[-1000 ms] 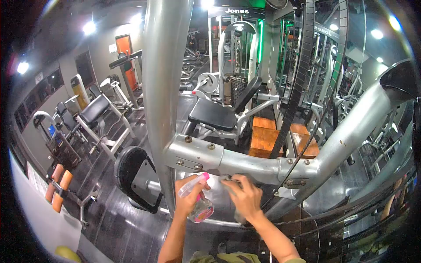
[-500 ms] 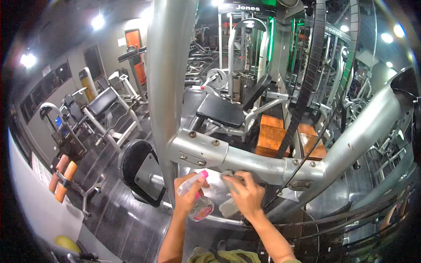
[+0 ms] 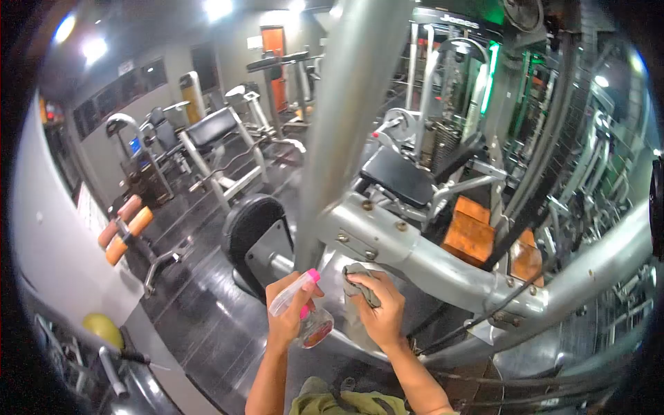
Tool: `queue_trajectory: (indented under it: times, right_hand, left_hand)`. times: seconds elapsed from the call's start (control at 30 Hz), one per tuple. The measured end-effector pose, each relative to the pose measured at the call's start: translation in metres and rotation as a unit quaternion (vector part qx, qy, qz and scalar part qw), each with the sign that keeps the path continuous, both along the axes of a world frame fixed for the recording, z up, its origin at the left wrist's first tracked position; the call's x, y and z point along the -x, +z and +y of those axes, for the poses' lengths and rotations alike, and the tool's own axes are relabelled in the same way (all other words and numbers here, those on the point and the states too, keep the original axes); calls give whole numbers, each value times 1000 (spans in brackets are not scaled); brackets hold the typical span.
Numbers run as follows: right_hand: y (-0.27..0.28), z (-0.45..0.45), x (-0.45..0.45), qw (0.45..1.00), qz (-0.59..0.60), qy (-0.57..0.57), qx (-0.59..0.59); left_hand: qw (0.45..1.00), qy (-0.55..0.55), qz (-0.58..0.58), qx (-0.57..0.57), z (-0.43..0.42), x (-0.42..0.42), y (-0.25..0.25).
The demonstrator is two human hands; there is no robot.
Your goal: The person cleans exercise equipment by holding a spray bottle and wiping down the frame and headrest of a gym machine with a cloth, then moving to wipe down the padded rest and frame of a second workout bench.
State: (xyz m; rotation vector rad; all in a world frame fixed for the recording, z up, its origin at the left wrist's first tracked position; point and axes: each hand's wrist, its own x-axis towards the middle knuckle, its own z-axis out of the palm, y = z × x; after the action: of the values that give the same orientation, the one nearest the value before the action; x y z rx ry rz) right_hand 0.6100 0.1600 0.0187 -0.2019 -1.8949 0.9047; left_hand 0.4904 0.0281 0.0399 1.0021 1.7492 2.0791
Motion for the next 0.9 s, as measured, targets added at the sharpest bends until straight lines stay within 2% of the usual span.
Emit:
queue_trajectory:
  times: [0.13, 0.2, 0.3, 0.43, 0.47, 0.6, 0.73, 0.83, 0.9]
  right_hand:
    - [-22, -16, 47, 986, 4, 143, 88]
    - [-24, -30, 69, 970, -12, 200, 135]
    - [-40, -51, 104, 947, -63, 244, 200]
    - [-52, -79, 149, 888, -107, 329, 302]
    - [-59, -86, 163, 895, -85, 342, 273]
    - [-57, -117, 207, 809, -105, 431, 386]
    - [-68, -141, 264, 795, -138, 446, 388]
    - [-67, -158, 312, 812, -162, 416, 376]
    - [-62, -168, 343, 791, -166, 429, 403]
  left_hand:
    - [998, 54, 27, 6, -41, 23, -17]
    - [996, 89, -10, -20, -59, 29, -19]
    - [989, 137, -45, -35, -90, 41, -26]
    - [976, 210, -59, -18, -125, 55, -35]
    - [972, 225, -61, -15, -132, 61, -37]
    - [961, 266, -73, -19, -159, 92, -51]
    - [948, 301, -99, -3, -180, 135, -59]
    - [944, 310, -114, 9, -194, 180, -63]
    - [946, 304, -114, 5, -205, 212, -67]
